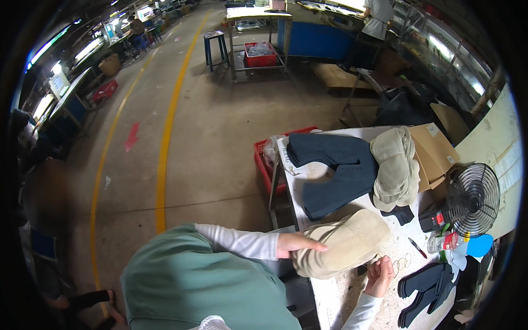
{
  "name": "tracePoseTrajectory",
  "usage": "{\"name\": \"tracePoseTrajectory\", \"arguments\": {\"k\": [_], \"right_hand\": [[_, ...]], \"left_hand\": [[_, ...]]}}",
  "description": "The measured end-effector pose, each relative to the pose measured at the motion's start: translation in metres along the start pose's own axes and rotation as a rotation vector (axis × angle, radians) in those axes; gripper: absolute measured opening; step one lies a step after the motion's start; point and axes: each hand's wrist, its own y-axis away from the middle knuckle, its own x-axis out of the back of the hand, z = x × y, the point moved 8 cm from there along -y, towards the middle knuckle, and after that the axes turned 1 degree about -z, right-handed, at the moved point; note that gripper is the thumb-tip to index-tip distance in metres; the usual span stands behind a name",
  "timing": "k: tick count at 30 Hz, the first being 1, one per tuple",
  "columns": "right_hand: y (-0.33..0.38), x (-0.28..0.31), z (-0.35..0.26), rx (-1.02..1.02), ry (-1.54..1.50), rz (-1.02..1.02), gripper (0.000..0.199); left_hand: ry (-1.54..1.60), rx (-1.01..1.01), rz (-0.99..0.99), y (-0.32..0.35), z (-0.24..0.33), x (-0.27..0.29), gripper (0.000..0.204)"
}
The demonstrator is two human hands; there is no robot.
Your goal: The person repeatedly picks up beige fabric pieces from a table, aligns them, and stacks them into a growing pile. The person handles the pieces one at a time, occasionally adjusting their position before placing them on the stack.
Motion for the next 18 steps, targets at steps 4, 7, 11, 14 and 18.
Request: {"name": "tracePoseTrajectory", "arguments": {"k": [4,7,11,14,18], "right_hand": [[-0.015,0.042,0.011,0.009,0.130,0.171,0.025],[-0.022,0.074,0.023,0.061,0.138,0.212,0.025],[-0.022,0.146,0.001,0.282,0.301,0.605,0.019],[-0.008,0.189,-0.044,0.381,0.320,0.701,0.021],[0.010,0.162,-0.094,0.668,1.074,0.680,0.015]], "left_hand": [[-0.291,-0.102,0.057,0.039,0.005,0.004,0.058],[-0.422,-0.071,0.072,0.056,0.001,0.006,0.054],[-0.472,0.012,0.051,0.063,-0.006,0.016,0.055],[-0.429,-0.017,0.050,0.072,-0.002,0.024,0.056],[-0.421,-0.095,0.070,0.072,0.020,0.026,0.060]]}}
